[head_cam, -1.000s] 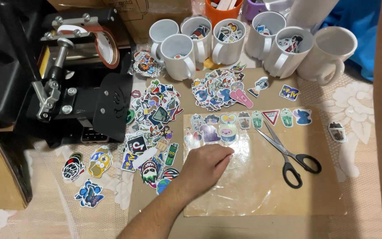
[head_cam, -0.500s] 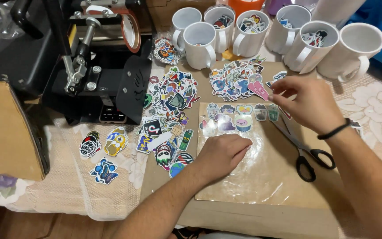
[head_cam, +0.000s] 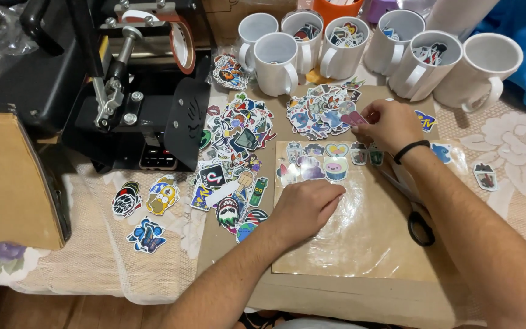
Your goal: The person organizes a large collection of colorful stickers on a table. They pick up individual stickers, peel off backing paper, and arrange them in rows on a clear plastic sheet. The person also uses scissors to trim the edges of some stickers and places others into white mugs.
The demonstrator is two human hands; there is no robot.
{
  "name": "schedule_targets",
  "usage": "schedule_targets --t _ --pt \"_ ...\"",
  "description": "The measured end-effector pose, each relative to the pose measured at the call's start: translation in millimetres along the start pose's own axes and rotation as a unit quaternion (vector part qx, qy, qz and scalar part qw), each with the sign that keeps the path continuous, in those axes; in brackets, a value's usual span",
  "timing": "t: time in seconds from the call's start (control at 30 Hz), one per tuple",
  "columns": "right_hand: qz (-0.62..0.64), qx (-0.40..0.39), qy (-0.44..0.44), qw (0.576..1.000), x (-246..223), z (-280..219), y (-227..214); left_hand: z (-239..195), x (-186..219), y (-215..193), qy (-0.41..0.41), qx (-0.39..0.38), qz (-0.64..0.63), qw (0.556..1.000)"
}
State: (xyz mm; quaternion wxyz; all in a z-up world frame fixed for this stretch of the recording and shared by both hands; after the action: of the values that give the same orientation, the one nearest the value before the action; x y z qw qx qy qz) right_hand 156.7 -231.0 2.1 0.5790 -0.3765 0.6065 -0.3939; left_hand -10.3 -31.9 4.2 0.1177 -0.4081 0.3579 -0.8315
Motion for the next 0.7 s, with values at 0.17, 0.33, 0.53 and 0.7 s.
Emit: schedule_targets --t 0.17,0.33,0.53,0.7 --pt "0.244 -0.039 -0.001 0.969 -10 -59 -23 3 -7 -11 -0.137 0.130 -0.159 0.969" --pt "0.428 -0.132 0.018 0.894 -24 -133 -22 5 -1 7 -0.212 0.189 -0.435 0.855" --pt "0.423 -0.096 -0.020 0.901 -26 -150 -19 -3 -15 28 -0.282 0.211 -0.506 0.787" --pt "0.348 0.034 -0.193 0.917 -31 -156 -25 -5 -16 26 -0.300 0.203 -0.521 0.773"
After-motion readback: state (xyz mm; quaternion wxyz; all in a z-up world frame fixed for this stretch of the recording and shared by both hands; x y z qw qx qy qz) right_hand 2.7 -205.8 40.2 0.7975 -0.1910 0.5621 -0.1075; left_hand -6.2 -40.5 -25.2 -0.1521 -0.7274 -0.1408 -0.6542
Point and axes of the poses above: each hand's wrist, its own z-axis towards the middle knuckle, its own y-axis out of the palm, x = y × z, the point moved 2 cm from there along z, towards the middle knuckle, and after that the axes turned 7 degrees about y, right-handed, at the moved point
